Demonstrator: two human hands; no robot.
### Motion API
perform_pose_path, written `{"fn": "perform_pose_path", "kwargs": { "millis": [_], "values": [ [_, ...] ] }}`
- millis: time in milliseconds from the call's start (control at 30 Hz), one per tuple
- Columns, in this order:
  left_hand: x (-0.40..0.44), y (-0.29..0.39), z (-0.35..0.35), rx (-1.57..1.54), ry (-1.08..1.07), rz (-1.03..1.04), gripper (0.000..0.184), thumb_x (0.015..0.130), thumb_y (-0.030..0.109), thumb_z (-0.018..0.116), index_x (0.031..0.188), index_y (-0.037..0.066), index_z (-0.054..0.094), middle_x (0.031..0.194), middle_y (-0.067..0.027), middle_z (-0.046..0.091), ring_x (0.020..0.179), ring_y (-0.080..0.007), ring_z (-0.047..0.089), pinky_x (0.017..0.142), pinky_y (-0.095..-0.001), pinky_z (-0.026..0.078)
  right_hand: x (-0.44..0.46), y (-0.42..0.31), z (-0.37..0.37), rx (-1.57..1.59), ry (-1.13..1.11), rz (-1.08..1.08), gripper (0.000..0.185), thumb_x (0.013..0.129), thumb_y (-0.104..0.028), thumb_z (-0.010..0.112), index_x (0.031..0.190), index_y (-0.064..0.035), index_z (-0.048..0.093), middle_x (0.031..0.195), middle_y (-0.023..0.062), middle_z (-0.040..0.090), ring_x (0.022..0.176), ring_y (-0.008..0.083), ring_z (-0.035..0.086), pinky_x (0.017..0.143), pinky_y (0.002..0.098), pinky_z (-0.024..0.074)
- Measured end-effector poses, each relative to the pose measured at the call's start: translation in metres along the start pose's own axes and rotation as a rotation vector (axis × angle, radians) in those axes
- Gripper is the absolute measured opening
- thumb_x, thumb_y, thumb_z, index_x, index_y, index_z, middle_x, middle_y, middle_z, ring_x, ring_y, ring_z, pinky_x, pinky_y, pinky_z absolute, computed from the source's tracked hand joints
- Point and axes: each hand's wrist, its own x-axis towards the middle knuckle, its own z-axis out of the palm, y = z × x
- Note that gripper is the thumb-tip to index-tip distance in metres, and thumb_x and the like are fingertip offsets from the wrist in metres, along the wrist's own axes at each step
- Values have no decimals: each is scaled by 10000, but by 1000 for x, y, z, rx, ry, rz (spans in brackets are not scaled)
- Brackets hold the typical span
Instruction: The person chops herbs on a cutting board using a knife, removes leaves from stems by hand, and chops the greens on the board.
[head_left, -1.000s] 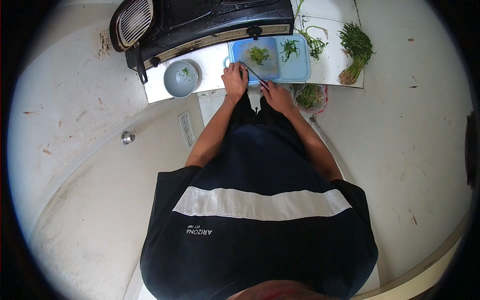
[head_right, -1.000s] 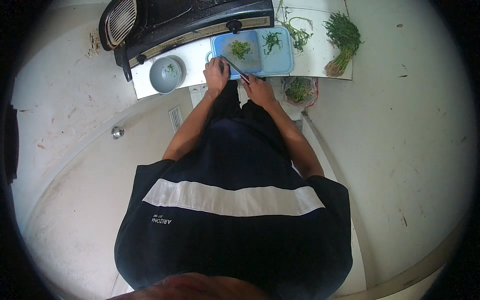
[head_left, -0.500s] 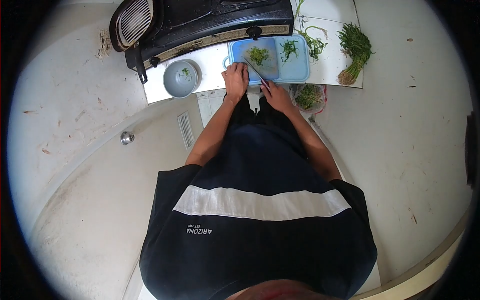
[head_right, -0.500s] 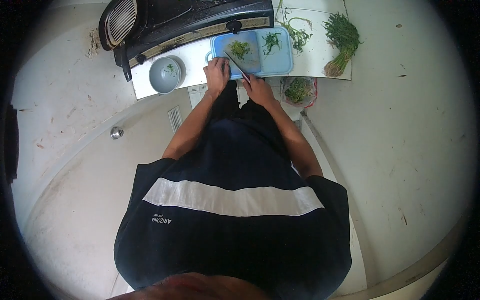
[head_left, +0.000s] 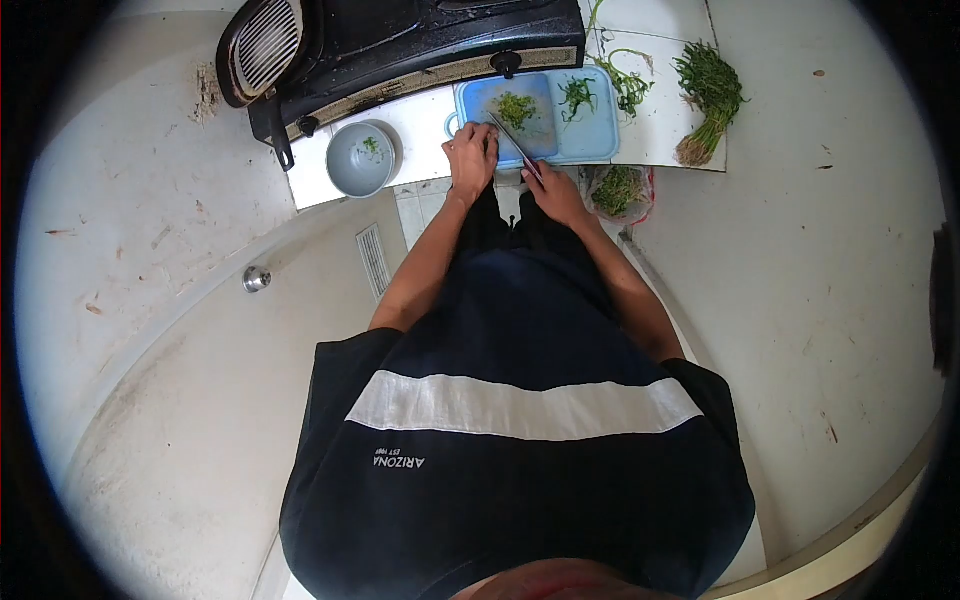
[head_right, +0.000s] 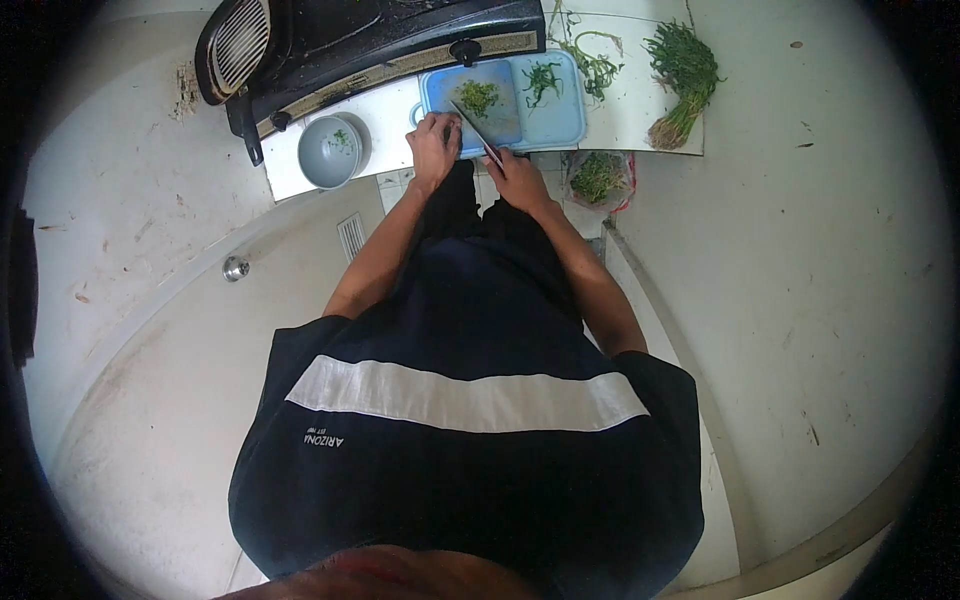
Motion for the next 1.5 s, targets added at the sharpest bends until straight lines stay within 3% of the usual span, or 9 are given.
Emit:
{"fn": "perform_pose_path", "kwargs": {
  "millis": [267, 833, 1233, 1500],
  "values": [
    [3, 0, 4, 39, 31, 21, 133, 906, 174, 693, 1027, 119, 701, 1055, -61, 638, 1024, -290, 610, 899, -488, 376, -1, -8, 0, -13, 16, -20, 413, 1041, -417, 554, 1087, -7, 580, 799, 298, 682, 791, 523, 664, 700, 602, 517],
    [3, 0, 6, 13, 41, -24, 99, 897, 156, 682, 983, 126, 721, 997, -33, 687, 1003, -281, 639, 855, -480, 412, 3, -14, -3, -382, -102, 26, 453, 1057, -397, 485, 1059, 40, 604, 774, 291, 694, 759, 499, 694, 731, 590, 560],
    [4, -3, 7, -57, 48, -36, 89, 874, 133, 697, 954, 124, 735, 976, -23, 691, 1020, -261, 640, 858, -451, 417, 5, -14, 1, -244, -55, -27, 460, 1047, -407, 516, 1028, 44, 608, 750, 302, 674, 738, 510, 679, 697, 601, 544],
    [5, -4, 7, -49, 42, -46, 73, 869, 134, 708, 935, 126, 737, 959, -25, 703, 995, -265, 643, 845, -459, 427, 18, -14, 13, -358, -33, -34, 410, 1040, -368, 511, 1039, 32, 600, 753, 265, 701, 716, 467, 710, 681, 582, 574]
  ]
}}
